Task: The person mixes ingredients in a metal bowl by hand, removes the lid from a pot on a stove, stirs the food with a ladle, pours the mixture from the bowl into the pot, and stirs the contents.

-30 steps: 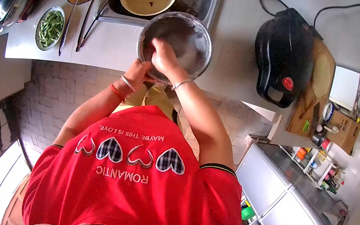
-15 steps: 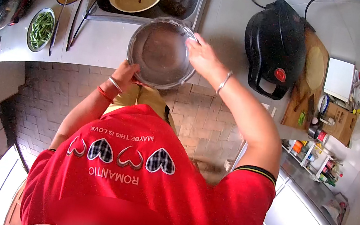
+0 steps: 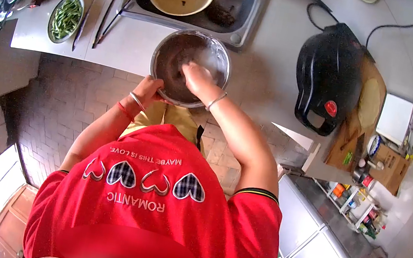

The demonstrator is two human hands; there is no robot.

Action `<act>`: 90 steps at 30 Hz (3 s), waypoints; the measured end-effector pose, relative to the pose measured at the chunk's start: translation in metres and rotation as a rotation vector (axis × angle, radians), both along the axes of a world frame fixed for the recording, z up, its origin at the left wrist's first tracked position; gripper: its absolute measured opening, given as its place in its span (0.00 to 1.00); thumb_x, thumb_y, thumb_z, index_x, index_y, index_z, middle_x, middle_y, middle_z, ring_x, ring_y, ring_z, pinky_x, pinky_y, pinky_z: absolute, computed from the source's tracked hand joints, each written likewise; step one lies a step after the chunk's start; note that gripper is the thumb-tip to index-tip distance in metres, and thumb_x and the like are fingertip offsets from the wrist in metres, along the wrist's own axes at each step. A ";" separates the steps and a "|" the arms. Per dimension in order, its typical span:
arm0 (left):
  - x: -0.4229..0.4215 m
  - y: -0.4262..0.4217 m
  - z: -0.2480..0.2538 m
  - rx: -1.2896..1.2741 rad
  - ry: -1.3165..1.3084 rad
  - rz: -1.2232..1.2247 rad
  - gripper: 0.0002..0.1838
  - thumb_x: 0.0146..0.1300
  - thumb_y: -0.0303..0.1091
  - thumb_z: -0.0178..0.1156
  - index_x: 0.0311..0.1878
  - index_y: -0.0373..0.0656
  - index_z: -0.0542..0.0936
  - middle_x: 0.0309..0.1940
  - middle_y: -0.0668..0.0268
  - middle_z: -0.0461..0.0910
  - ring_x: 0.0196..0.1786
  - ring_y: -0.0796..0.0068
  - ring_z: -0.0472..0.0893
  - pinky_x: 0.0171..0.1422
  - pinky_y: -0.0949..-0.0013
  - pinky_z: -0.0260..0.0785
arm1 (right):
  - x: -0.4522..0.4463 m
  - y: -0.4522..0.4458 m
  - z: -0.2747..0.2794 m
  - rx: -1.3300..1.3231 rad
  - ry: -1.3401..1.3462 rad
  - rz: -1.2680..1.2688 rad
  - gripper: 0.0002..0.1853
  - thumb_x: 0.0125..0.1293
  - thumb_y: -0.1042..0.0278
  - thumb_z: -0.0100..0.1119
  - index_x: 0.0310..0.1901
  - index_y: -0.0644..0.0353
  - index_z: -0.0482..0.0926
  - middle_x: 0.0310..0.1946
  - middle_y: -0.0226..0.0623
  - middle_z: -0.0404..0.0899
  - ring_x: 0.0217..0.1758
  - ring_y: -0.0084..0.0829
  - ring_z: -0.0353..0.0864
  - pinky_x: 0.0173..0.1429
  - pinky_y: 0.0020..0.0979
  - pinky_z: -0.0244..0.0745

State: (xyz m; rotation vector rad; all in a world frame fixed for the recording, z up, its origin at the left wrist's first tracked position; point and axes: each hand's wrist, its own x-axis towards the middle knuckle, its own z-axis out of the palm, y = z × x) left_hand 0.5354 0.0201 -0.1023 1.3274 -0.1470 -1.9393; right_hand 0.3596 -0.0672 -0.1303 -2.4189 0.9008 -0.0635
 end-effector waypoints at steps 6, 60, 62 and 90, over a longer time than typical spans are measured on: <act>0.048 0.014 0.024 -0.017 -0.061 0.075 0.14 0.57 0.24 0.45 0.38 0.22 0.74 0.34 0.49 0.79 0.34 0.56 0.83 0.38 0.56 0.80 | 0.044 -0.012 0.112 0.070 -0.006 0.061 0.05 0.53 0.80 0.49 0.27 0.64 0.76 0.34 0.45 0.76 0.38 0.44 0.78 0.39 0.40 0.75; 0.715 0.096 0.005 -0.085 0.098 0.526 0.22 0.71 0.38 0.42 0.55 0.25 0.67 0.51 0.47 0.74 0.52 0.53 0.77 0.57 0.54 0.73 | 0.714 0.076 0.062 1.077 -0.696 -0.384 0.19 0.62 0.79 0.52 0.56 0.67 0.68 0.52 0.40 0.73 0.57 0.31 0.73 0.59 0.30 0.70; 0.713 0.084 -0.003 -0.107 0.088 0.523 0.21 0.71 0.39 0.44 0.56 0.30 0.68 0.51 0.50 0.75 0.52 0.57 0.77 0.56 0.57 0.74 | 0.717 0.075 0.060 1.050 -0.742 -0.525 0.19 0.64 0.76 0.52 0.57 0.65 0.68 0.53 0.40 0.73 0.58 0.31 0.72 0.58 0.30 0.70; 0.893 -0.185 0.215 -1.083 -0.719 -0.256 0.03 0.59 0.25 0.59 0.36 0.36 0.77 0.25 0.68 0.78 0.23 0.83 0.75 0.25 0.80 0.67 | 0.734 0.145 0.055 0.531 -0.768 -1.549 0.11 0.63 0.66 0.56 0.44 0.62 0.75 0.36 0.34 0.78 0.34 0.24 0.78 0.33 0.26 0.77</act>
